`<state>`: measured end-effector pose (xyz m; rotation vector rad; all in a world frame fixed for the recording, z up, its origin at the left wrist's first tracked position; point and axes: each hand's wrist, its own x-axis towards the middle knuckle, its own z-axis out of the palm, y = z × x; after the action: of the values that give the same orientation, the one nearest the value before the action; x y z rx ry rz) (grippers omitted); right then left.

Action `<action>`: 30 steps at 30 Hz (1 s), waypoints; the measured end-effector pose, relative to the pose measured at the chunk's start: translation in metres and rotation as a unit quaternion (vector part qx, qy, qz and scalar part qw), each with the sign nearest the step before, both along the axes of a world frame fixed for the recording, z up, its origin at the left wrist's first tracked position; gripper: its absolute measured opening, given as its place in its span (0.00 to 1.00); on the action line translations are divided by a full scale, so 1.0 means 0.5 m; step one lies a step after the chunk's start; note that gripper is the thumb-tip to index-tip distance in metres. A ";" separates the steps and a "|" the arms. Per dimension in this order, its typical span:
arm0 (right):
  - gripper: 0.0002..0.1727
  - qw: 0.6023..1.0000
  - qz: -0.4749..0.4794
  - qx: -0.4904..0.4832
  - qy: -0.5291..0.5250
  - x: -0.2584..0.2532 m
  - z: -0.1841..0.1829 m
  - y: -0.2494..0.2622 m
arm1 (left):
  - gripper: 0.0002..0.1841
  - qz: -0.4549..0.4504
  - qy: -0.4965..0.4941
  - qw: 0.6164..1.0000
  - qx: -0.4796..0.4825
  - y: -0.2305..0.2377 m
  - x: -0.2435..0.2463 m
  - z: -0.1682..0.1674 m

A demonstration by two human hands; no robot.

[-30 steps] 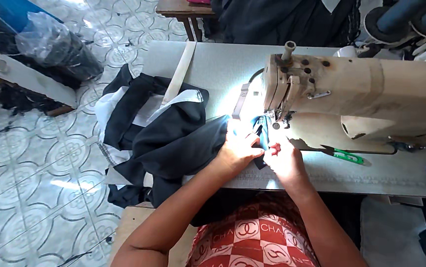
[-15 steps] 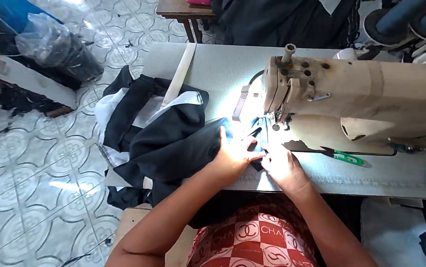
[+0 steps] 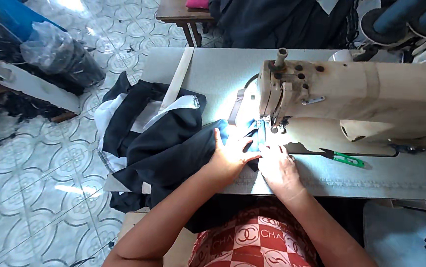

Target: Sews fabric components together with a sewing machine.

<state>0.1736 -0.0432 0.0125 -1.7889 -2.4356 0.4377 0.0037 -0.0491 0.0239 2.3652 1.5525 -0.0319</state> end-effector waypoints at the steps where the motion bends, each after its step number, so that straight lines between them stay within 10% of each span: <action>1: 0.20 1.000 -0.006 0.000 0.003 -0.002 -0.001 0.007 | 0.30 0.000 0.003 1.000 0.004 0.008 -0.001 -0.001; 20: 0.15 0.996 -0.012 0.066 0.059 -0.015 -0.021 0.056 | 0.30 -0.015 0.001 0.996 0.088 0.064 -0.021 -0.028; 30: 0.37 0.984 -0.084 0.111 0.111 0.028 -0.062 -0.005 | 0.41 0.139 0.028 0.966 0.215 -0.063 -0.053 -0.039</action>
<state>0.1874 -0.0457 -0.0184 -1.7302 -2.0759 0.3153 -0.0228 -0.0803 0.0042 2.4386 2.0807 0.3358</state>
